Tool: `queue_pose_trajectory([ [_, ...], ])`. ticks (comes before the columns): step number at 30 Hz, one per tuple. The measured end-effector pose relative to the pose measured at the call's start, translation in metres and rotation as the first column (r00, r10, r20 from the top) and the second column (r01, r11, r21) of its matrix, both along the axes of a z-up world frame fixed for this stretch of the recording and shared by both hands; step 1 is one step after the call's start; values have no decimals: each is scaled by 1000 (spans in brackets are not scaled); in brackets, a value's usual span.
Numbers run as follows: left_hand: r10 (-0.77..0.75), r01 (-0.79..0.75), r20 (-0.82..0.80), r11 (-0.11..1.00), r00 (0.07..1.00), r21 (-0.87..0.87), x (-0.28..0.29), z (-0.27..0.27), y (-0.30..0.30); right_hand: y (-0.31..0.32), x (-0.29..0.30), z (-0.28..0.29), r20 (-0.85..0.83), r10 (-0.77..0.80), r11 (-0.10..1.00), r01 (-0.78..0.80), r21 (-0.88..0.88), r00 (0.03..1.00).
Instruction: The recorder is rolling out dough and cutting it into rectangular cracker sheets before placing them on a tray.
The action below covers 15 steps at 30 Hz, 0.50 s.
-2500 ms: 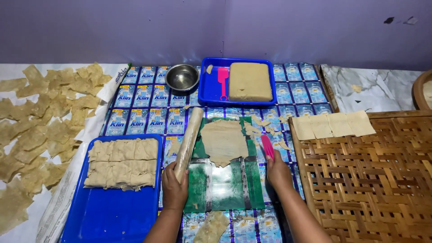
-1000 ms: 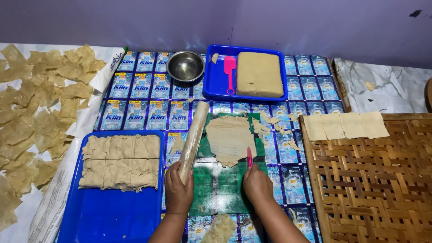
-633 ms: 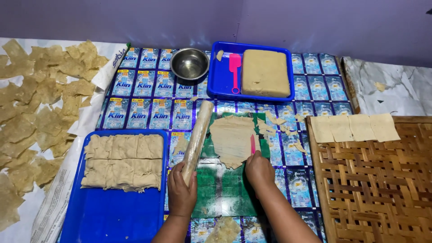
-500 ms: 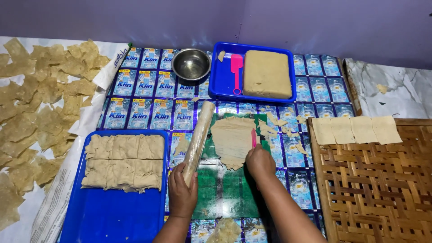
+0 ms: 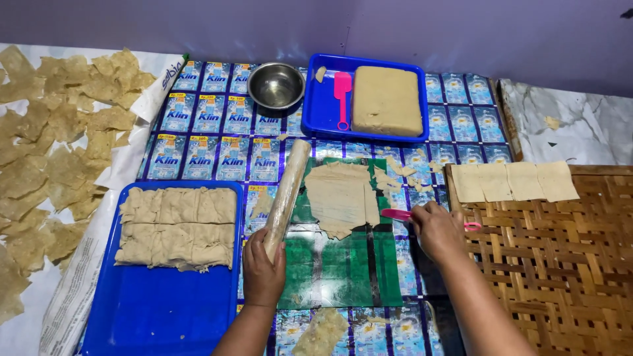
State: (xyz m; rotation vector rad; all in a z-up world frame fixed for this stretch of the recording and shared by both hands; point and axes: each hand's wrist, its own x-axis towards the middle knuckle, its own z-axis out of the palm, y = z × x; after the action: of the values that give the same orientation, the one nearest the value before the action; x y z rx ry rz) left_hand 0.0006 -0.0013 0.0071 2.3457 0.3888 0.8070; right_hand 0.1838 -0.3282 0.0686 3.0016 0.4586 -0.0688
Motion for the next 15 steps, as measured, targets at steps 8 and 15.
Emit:
queue_pose_trajectory([
  [8,9,-8,-24,1000,1000,9,-1,-2,0,10,8,15,-161,150,987,-158,-38,976],
  [15,11,-11,-5,1000,1000,9,0,-3,-1,25,8,9,-102,290,957,-286,59,951],
])
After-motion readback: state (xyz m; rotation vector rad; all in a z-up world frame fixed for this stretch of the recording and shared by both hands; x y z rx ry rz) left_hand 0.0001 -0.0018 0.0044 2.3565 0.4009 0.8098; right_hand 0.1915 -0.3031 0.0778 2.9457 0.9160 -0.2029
